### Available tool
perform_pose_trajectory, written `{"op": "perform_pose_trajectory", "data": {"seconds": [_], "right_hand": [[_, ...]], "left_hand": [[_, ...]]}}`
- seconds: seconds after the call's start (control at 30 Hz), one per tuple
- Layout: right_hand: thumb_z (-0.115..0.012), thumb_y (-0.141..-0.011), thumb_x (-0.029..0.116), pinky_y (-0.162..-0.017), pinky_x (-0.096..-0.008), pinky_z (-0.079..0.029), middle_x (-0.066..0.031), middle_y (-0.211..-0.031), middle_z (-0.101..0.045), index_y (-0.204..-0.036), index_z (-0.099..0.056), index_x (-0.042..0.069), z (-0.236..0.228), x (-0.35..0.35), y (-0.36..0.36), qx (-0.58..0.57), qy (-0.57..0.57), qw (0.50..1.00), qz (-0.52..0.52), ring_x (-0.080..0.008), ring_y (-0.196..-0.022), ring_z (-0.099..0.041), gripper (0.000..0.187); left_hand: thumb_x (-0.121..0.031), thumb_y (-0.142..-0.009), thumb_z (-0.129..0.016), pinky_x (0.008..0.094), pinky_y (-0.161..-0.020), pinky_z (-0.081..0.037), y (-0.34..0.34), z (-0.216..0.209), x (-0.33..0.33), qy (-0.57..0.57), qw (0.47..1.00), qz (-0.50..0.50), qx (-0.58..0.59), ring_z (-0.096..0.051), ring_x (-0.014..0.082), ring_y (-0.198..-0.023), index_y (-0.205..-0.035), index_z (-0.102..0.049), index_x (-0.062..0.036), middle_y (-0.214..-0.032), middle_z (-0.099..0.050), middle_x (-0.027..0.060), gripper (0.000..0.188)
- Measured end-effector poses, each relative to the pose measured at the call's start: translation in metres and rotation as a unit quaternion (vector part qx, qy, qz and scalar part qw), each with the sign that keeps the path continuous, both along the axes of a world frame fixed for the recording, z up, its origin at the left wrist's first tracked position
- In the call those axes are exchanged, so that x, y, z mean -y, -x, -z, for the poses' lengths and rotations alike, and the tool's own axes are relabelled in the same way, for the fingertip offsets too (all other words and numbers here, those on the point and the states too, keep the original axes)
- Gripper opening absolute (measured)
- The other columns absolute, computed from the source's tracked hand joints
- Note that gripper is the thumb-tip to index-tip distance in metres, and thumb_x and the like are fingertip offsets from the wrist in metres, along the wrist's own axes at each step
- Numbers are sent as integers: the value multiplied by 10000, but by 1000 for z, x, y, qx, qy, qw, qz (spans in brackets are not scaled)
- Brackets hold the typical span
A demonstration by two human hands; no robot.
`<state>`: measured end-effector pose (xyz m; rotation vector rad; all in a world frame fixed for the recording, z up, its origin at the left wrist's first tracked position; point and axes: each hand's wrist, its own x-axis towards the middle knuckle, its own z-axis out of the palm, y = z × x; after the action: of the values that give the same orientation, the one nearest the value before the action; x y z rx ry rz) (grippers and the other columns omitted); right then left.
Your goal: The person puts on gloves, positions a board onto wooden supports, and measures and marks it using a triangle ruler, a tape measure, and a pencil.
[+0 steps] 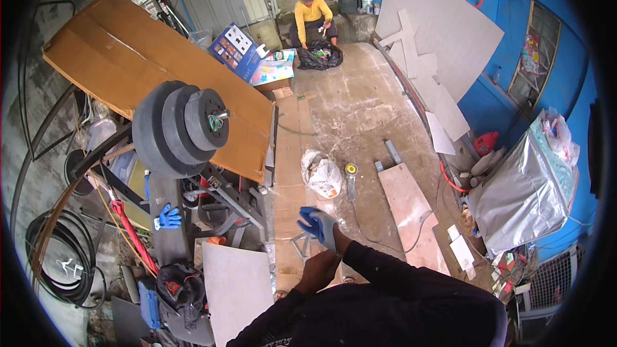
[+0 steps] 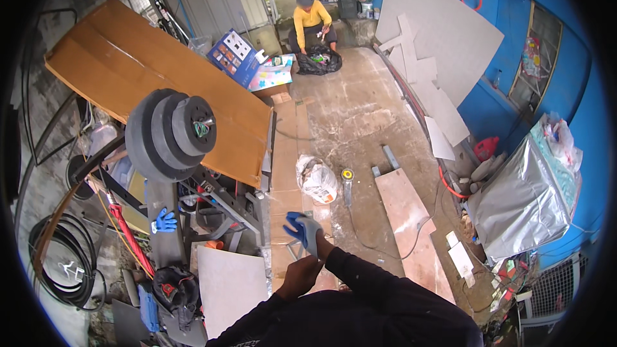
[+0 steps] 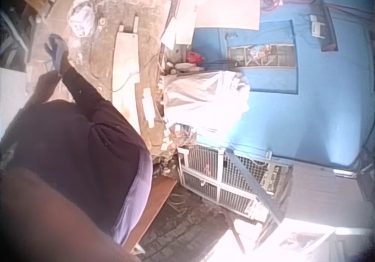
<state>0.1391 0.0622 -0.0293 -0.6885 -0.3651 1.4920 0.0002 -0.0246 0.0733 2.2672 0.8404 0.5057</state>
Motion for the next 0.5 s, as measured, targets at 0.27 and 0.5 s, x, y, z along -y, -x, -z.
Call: {"op": "perform_pose_trajectory", "data": {"seconds": [0.27, 0.5], "right_hand": [[-499, -1053, 621, -1134, -520, -457, -69, -1474, -604, -1520, -501, 97, -13, -1, -3, -97, -72, 982, -144, -253, -1361, -536, 702], [-244, -915, 933, -1077, -510, -441, -44, -1516, -575, -1495, -572, 141, -8, -18, 9, 77, 95, 974, -191, -268, -1349, -522, 1035]], "left_hand": [[-205, -994, -693, 475, -673, -518, -2, -8, 2, -19, 997, 43, 62, -668, 418, -795, -879, -625, -54, -814, -644, 178, 202], [-250, -1002, -653, 483, -719, -551, 2, -11, -9, -53, 996, 66, -39, -693, 381, -857, -937, -662, -78, -877, -680, 156, 184]]}}
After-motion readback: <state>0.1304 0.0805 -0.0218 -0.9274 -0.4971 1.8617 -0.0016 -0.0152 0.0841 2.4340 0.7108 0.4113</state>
